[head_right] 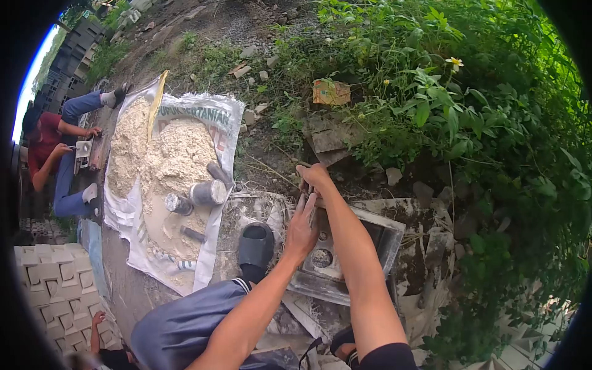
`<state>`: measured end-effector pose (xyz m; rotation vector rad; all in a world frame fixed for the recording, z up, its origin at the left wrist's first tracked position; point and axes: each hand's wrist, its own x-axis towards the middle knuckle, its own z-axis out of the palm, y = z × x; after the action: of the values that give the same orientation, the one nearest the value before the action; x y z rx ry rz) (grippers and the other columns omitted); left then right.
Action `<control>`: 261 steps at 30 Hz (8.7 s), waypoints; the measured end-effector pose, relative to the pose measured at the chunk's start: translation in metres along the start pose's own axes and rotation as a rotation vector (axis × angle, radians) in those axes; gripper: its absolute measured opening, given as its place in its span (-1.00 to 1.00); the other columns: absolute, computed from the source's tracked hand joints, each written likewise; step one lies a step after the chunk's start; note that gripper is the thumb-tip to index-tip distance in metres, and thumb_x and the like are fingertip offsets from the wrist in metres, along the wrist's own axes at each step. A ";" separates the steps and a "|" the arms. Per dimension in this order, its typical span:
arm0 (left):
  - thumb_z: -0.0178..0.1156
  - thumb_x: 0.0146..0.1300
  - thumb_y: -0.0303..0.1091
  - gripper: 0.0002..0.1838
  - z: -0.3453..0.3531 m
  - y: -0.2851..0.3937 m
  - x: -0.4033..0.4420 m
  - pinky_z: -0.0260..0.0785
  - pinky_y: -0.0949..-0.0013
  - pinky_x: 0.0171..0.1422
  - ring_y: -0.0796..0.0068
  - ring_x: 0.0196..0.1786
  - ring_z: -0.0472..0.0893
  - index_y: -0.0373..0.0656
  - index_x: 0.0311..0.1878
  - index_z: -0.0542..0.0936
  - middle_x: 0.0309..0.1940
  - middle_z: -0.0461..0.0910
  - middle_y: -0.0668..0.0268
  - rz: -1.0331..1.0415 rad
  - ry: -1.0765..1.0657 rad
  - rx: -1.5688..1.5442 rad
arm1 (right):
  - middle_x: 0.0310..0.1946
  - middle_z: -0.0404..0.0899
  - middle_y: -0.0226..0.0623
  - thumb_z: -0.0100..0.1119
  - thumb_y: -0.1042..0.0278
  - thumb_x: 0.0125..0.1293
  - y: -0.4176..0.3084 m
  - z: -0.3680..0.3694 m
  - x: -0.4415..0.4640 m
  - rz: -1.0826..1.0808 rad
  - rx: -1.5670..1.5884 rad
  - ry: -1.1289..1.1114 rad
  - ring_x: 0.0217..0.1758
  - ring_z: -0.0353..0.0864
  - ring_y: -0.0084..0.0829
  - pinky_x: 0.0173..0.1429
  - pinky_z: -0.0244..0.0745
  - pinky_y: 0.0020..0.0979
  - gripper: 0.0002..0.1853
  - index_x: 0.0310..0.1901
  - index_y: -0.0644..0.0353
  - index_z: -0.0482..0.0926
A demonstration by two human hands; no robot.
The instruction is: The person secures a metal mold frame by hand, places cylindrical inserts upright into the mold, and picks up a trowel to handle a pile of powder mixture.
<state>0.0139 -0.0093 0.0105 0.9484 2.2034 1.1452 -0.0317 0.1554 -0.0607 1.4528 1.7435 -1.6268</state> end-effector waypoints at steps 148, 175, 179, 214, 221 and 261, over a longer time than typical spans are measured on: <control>0.02 0.30 -0.41 -0.40 0.002 -0.008 -0.008 0.41 0.02 0.10 -0.18 0.08 0.47 0.18 0.40 0.20 0.08 0.40 -0.24 -0.042 -0.007 0.178 | -0.47 0.61 0.00 0.22 -0.16 0.15 0.002 -0.035 -0.026 -0.164 -0.611 0.259 -0.41 0.69 -0.20 -0.23 0.55 -0.26 -0.37 -0.48 0.47 0.58; 0.01 0.31 -0.35 -0.38 0.003 -0.003 -0.005 0.44 0.03 0.08 -0.17 0.06 0.50 0.26 0.42 0.15 0.06 0.42 -0.23 -0.063 -0.018 0.200 | -0.08 0.54 -0.20 0.26 0.07 0.25 0.045 -0.069 -0.033 -0.168 0.430 -0.468 -0.07 0.58 -0.36 0.09 0.52 -0.23 -0.47 0.09 0.32 0.45; 0.01 0.30 -0.38 -0.38 0.004 -0.007 -0.006 0.44 0.03 0.08 -0.17 0.08 0.49 0.23 0.42 0.17 0.07 0.42 -0.24 -0.053 -0.012 0.208 | -0.20 0.63 0.02 0.25 -0.11 0.19 0.020 -0.036 -0.033 -0.063 -0.247 0.079 -0.07 0.64 -0.18 -0.01 0.53 -0.18 -0.44 -0.08 0.32 0.59; 0.08 0.23 -0.40 -0.40 0.005 -0.006 -0.005 0.39 -0.01 0.01 -0.23 -0.09 0.53 -0.17 0.35 0.20 -0.11 0.53 -0.21 -0.051 0.037 0.097 | -0.32 0.58 -0.27 0.32 0.04 0.19 0.040 -0.050 -0.040 -0.150 0.422 -0.248 -0.24 0.60 -0.31 -0.07 0.58 -0.23 -0.52 -0.10 0.33 0.53; 0.15 0.18 -0.37 -0.40 0.005 -0.003 -0.005 0.37 -0.03 0.01 -0.26 -0.10 0.53 -0.34 0.27 0.23 -0.19 0.54 -0.24 -0.219 -0.019 0.138 | -0.45 0.67 -0.11 0.25 0.12 0.07 -0.001 -0.019 -0.047 -0.078 -0.514 0.378 -0.27 0.71 -0.22 -0.08 0.59 -0.27 -0.64 -0.35 0.32 0.66; 0.22 0.05 -0.19 -0.34 -0.001 -0.001 0.004 0.38 0.07 0.12 -0.18 -0.03 0.55 -0.43 0.17 0.38 -0.15 0.57 -0.23 -0.348 -0.066 0.090 | -0.74 0.44 -0.24 0.01 0.30 0.27 0.009 -0.007 0.003 0.074 0.370 0.086 -0.59 0.59 -0.17 -0.54 0.40 -0.14 -0.69 -0.59 0.26 0.50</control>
<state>0.0100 -0.0070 0.0095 0.5940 2.2677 0.8479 -0.0233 0.1613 -0.0658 1.7500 1.4634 -1.9472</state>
